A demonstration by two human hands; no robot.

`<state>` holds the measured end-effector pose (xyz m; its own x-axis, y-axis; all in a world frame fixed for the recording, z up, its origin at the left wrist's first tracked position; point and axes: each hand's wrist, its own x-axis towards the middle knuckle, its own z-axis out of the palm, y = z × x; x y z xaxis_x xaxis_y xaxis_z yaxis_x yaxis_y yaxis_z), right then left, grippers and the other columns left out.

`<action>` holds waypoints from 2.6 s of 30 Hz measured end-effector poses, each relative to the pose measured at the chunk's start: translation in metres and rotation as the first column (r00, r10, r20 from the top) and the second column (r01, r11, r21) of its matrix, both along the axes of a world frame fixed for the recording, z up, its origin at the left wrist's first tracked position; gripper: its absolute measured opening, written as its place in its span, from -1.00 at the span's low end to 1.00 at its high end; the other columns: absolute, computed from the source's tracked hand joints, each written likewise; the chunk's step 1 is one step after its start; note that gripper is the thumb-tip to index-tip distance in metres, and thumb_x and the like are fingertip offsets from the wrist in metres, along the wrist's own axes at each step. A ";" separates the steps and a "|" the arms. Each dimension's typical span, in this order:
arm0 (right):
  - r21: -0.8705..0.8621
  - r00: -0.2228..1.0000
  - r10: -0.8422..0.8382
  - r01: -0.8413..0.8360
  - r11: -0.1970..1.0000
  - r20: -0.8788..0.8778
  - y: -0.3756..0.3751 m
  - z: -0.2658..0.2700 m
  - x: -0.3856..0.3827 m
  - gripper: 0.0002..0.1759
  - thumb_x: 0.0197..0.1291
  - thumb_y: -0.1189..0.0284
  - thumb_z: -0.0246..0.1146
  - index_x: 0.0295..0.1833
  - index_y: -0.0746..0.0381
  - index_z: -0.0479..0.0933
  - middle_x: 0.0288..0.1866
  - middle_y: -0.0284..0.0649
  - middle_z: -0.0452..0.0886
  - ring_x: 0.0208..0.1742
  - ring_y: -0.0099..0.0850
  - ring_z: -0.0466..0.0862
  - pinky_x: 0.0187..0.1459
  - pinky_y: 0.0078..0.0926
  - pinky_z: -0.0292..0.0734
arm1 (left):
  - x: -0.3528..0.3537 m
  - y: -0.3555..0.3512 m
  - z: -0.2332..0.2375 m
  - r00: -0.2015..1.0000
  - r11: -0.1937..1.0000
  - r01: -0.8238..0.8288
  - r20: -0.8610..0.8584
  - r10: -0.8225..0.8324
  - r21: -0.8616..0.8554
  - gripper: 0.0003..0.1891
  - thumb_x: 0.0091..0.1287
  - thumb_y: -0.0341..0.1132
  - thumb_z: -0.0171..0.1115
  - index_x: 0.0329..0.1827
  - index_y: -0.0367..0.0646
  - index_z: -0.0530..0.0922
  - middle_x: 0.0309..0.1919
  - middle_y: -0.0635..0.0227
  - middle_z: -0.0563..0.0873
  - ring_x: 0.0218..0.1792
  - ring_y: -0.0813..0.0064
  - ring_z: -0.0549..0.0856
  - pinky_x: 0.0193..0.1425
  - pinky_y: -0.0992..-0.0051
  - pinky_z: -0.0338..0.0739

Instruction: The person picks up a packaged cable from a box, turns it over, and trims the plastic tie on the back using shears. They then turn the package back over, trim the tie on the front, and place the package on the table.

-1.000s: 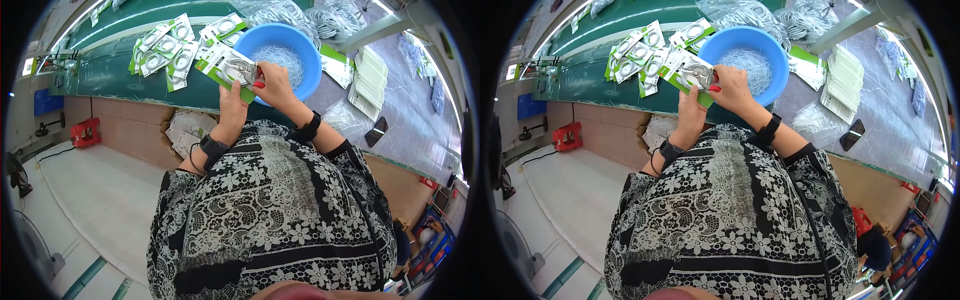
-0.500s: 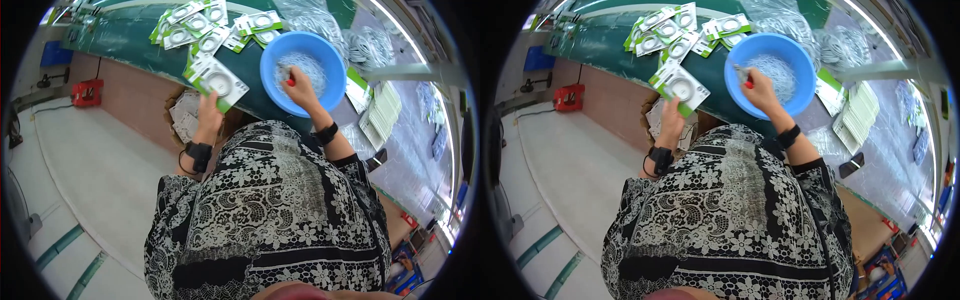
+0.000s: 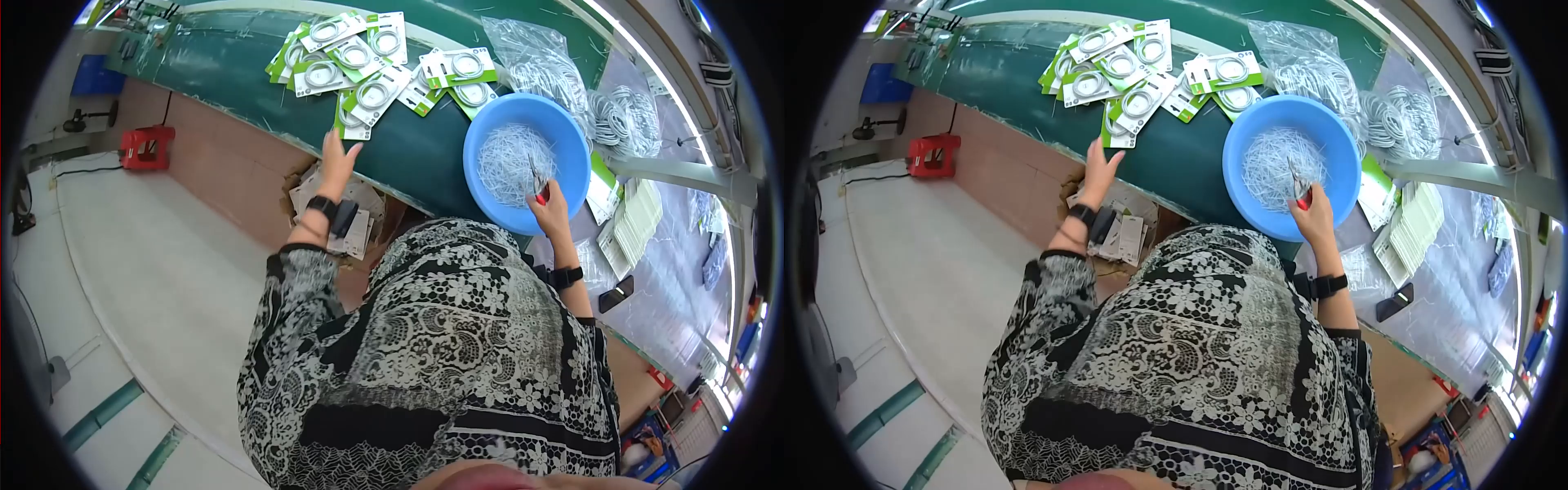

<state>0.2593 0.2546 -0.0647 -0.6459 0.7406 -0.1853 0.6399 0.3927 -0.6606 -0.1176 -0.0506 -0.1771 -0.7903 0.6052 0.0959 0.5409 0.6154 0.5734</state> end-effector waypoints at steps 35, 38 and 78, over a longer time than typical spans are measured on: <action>0.331 0.969 0.149 -0.078 0.940 -0.195 -0.041 0.085 0.052 -0.45 -0.03 0.34 0.39 0.09 0.27 0.41 -0.19 -0.14 0.52 -0.12 -0.18 0.53 -0.09 -0.28 0.39 | 0.208 0.150 0.214 -0.505 0.675 -0.447 0.458 -0.732 0.587 -0.12 0.30 0.16 0.14 0.51 -0.16 0.00 0.42 -0.02 0.22 0.40 -0.09 0.26 0.43 -0.11 0.20; 0.193 0.970 0.046 0.001 0.981 -0.238 -0.040 0.074 0.062 -0.46 -0.04 0.33 0.41 0.06 0.28 0.42 -0.21 -0.12 0.51 -0.16 -0.18 0.53 -0.10 -0.28 0.42 | 0.180 0.123 0.188 -0.252 0.704 -0.398 0.668 -0.700 0.588 -0.21 0.36 0.04 0.13 0.50 -0.16 0.03 0.38 0.05 0.27 0.37 0.02 0.33 0.38 -0.02 0.31; 0.482 -0.055 -0.958 0.871 0.090 0.280 0.032 -0.118 0.380 0.08 -0.18 0.15 0.38 0.49 0.04 -0.01 0.26 -0.02 0.29 0.30 -0.01 0.28 0.28 0.03 0.15 | 0.274 0.206 0.162 -0.226 0.545 0.516 0.719 -0.657 0.660 -0.86 0.50 -0.35 0.00 -0.08 -0.23 0.48 -0.43 0.36 0.42 -0.53 0.51 0.50 -0.30 0.44 0.53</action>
<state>0.6392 0.2867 -0.1825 0.7715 0.6358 0.0225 0.6288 -0.7565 -0.1798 0.1561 0.1551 -0.0146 0.4116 0.8993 -0.1480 -0.2780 0.2786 0.9193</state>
